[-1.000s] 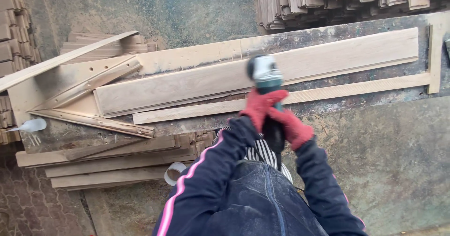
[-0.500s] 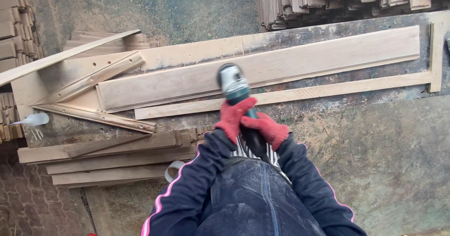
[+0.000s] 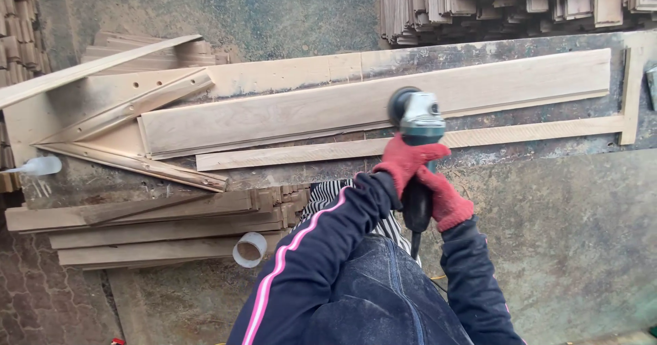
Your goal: Sanding the surface of a long wooden plank using a handheld power sander or angle grinder.
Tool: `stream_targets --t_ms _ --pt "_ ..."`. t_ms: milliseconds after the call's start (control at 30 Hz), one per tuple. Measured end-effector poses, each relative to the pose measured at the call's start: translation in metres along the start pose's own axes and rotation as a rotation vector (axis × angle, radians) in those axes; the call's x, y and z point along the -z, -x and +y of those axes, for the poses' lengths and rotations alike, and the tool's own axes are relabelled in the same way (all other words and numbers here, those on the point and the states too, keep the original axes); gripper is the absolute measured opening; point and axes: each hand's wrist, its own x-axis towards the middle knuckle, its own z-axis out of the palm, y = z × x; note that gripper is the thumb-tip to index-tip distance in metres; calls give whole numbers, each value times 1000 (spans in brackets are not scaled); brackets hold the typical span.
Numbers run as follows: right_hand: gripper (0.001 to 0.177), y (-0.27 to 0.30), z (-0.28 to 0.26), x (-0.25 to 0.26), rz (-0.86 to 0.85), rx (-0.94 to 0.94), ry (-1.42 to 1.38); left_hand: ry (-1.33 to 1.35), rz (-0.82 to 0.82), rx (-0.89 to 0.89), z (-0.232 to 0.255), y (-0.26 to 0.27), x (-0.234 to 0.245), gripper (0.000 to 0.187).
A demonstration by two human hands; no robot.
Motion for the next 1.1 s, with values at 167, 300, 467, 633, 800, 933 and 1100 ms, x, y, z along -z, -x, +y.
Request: stream_targets --t_ms 167,300,467,633,800,933,1100 --pt "32 15 -13 -19 -21 45 -43 208 20 10 -34 -41 10 57" --pt "28 42 -38 -101 -111 17 35 203 146 -32 -27 -22 79 42" --pt "31 -7 -3 -147 -413 -54 273 384 473 -201 -7 23 153 55" --pt "36 -7 -21 -154 -410 -67 363 465 464 -420 -22 3 141 61" --pt "28 28 -54 -105 -191 -73 222 592 -283 195 -23 -107 121 85" --pt "29 36 -51 -56 -48 -37 4 30 18 -57 49 32 22 52" --pt "35 12 -34 -47 -6 -22 -38 5 53 -48 14 -6 38 82"
